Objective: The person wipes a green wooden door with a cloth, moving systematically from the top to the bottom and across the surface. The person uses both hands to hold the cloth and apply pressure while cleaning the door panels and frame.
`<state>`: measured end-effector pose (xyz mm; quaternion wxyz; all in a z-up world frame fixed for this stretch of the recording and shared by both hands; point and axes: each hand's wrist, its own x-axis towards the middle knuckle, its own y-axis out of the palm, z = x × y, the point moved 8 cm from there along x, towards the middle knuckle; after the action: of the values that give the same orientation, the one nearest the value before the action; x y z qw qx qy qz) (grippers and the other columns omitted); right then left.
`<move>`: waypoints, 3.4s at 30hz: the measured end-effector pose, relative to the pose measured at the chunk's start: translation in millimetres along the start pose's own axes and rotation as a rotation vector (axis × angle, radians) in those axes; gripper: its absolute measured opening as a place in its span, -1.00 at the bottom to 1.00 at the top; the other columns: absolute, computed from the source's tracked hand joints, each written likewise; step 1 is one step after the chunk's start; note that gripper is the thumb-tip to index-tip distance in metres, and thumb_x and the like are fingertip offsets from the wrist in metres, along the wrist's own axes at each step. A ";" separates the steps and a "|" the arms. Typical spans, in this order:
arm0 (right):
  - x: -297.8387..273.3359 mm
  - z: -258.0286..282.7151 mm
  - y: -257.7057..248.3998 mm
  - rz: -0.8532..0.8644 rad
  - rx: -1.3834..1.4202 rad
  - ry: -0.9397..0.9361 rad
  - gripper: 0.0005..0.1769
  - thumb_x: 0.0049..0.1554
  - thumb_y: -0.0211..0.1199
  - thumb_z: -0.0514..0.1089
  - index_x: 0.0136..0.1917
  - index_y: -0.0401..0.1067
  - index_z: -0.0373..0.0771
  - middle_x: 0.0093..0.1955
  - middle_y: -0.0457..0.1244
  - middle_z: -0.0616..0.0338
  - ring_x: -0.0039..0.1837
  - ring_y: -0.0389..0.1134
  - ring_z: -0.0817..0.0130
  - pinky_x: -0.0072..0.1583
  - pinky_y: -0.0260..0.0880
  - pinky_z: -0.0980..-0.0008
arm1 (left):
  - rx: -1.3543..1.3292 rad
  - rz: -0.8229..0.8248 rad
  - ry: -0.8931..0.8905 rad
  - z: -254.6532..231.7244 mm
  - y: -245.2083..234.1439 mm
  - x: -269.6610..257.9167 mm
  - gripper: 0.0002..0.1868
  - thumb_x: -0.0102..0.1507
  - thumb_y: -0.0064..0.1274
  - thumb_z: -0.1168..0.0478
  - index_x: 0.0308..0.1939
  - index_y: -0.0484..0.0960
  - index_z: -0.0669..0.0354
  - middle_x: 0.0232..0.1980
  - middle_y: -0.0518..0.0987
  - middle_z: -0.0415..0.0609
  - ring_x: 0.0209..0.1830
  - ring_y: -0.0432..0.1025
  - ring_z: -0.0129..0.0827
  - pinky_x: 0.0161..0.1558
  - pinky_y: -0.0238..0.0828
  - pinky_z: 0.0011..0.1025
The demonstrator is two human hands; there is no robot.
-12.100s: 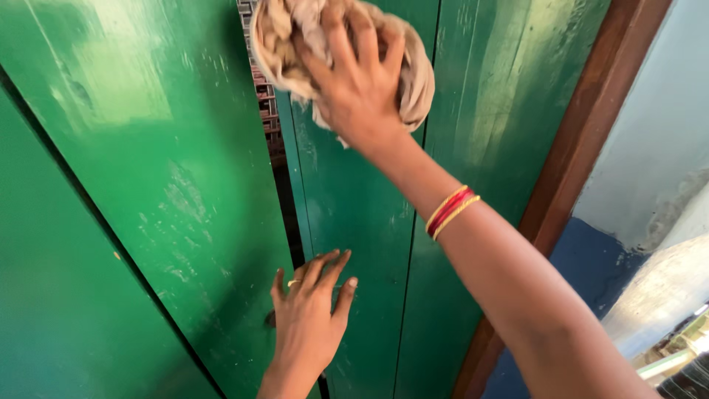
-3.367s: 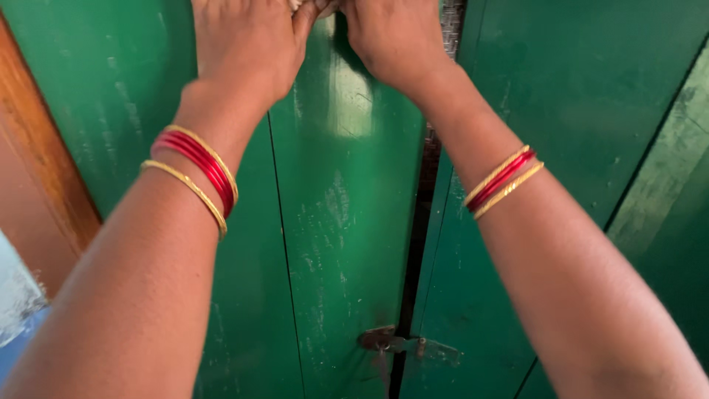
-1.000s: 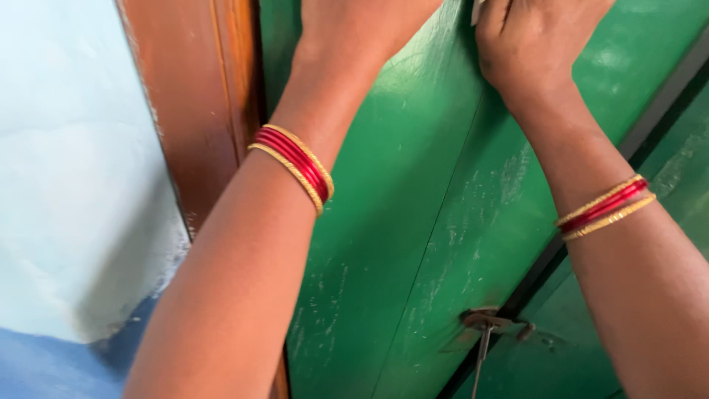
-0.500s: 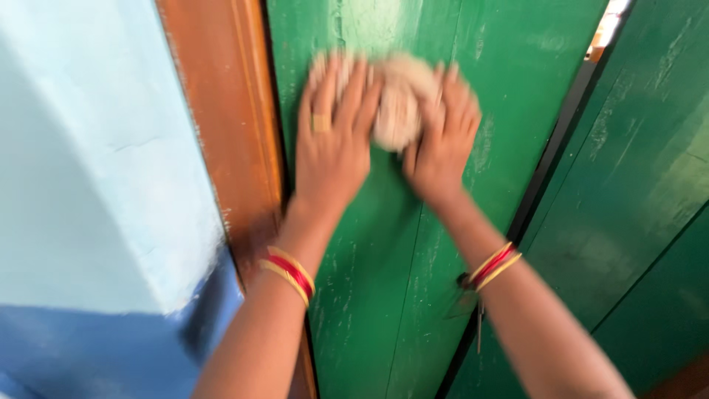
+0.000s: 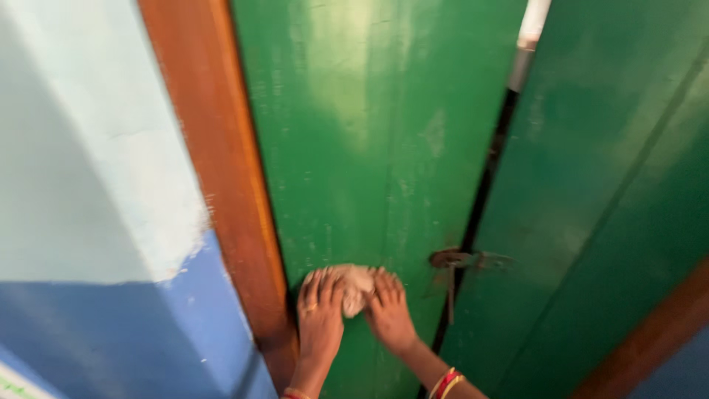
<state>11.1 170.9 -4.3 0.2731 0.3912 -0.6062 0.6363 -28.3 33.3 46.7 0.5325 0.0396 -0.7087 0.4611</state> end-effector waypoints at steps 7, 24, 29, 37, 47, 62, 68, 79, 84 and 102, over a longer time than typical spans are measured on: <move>-123.0 -16.6 49.8 0.325 0.651 0.798 -0.25 -0.01 0.38 -0.25 0.42 0.24 -0.27 0.42 0.18 -0.13 0.40 0.21 -0.07 0.38 0.18 0.00 | -0.579 0.483 -0.319 -35.0 113.0 -102.7 -0.45 -0.02 0.13 0.16 0.09 0.58 -0.02 0.16 0.51 -0.02 0.22 0.38 -0.04 0.24 0.38 -0.11; -31.1 -265.9 -442.5 -1.052 0.907 0.571 -0.30 0.28 0.14 -0.33 0.60 -0.04 -0.20 0.46 0.14 0.12 0.44 0.26 0.26 0.39 0.37 0.25 | -1.178 0.475 -0.331 -291.0 54.3 106.8 -0.39 0.30 0.02 0.19 0.46 0.29 -0.08 0.43 0.35 -0.08 0.50 0.19 -0.19 0.42 0.10 -0.07; 11.8 -355.3 -495.7 -0.962 0.402 0.311 -0.34 0.34 0.14 -0.33 0.62 -0.01 -0.28 0.46 0.18 0.02 0.46 0.25 0.24 0.50 0.26 0.24 | -0.776 0.318 -0.050 -334.4 33.1 160.3 -0.28 0.29 0.05 0.21 0.52 0.17 -0.08 0.59 0.11 -0.05 0.62 -0.07 -0.05 0.42 -0.06 0.13; 99.3 -343.4 -503.7 -0.559 -0.872 0.087 -0.37 0.12 0.42 0.00 0.31 0.40 -0.45 0.47 0.09 -0.19 0.45 0.08 -0.24 0.40 -0.01 -0.16 | -0.508 0.019 0.334 -391.9 -16.6 229.3 -0.17 0.22 0.12 0.11 0.55 0.12 -0.06 0.63 -0.07 0.13 0.62 -0.24 0.14 0.41 -0.35 0.36; 85.4 -370.9 -496.7 -0.719 -0.593 0.103 -0.29 0.39 0.29 -0.06 0.61 0.04 -0.37 0.71 -0.12 -0.11 0.69 -0.01 -0.10 0.61 0.07 -0.02 | -0.240 -0.338 0.395 -439.0 30.5 258.3 -0.32 0.40 -0.09 -0.19 0.59 0.22 -0.27 0.66 0.10 -0.15 0.65 -0.08 -0.03 0.41 -0.22 0.47; 170.9 -397.8 -526.8 -0.518 -1.154 0.017 -0.57 0.29 0.23 -0.18 0.42 0.53 -0.13 0.58 0.00 -0.20 0.58 0.04 -0.36 0.39 0.04 -0.49 | -0.208 -0.351 0.408 -437.8 40.8 260.4 -0.33 0.39 -0.13 -0.20 0.58 0.27 -0.22 0.65 0.15 -0.22 0.62 0.05 -0.16 0.38 -0.09 0.47; 217.8 -354.9 -537.5 -0.809 -1.099 0.202 -0.55 0.23 0.21 -0.27 0.39 0.53 -0.12 0.39 0.11 -0.32 0.36 0.11 -0.38 0.25 0.18 -0.24 | -0.209 -0.323 0.403 -440.5 45.6 260.7 -0.33 0.38 -0.14 -0.20 0.56 0.26 -0.22 0.63 0.16 -0.23 0.61 0.06 -0.17 0.36 -0.07 0.48; 307.7 -262.3 -455.5 -0.614 -0.786 -0.285 -0.64 0.17 0.27 -0.23 0.24 0.54 -0.06 0.37 0.20 0.12 0.34 0.20 0.01 0.23 0.17 -0.01 | -0.265 -0.299 0.391 -438.4 34.1 261.0 -0.33 0.40 -0.13 -0.14 0.58 0.20 -0.19 0.65 0.09 -0.24 0.64 -0.04 -0.17 0.42 -0.19 0.43; 250.4 -253.1 -402.0 -0.448 -0.734 -0.328 -0.66 0.18 0.30 -0.12 0.24 0.57 -0.02 0.52 0.18 0.00 0.38 0.23 0.01 0.30 0.20 -0.05 | -0.448 -0.030 0.370 -430.0 17.5 221.2 -0.26 0.32 0.01 0.02 0.57 0.20 0.07 0.66 0.06 -0.07 0.65 -0.11 -0.05 0.49 -0.25 0.25; -120.3 -331.4 -224.9 -0.296 1.551 1.006 -0.75 0.22 0.22 -0.20 0.15 0.49 -0.31 0.11 0.30 -0.02 0.10 0.31 0.12 0.11 0.37 0.18 | -1.625 0.780 -1.301 -258.1 272.0 -83.9 -0.19 0.33 -0.02 -0.13 0.56 0.05 0.05 0.43 0.37 0.14 0.43 0.30 0.07 0.27 0.34 0.07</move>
<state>206.3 538.6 35.0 0.2443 0.2159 0.2332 0.9161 44.3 331.9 -184.0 -0.2548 -0.3121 -0.9082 -0.1132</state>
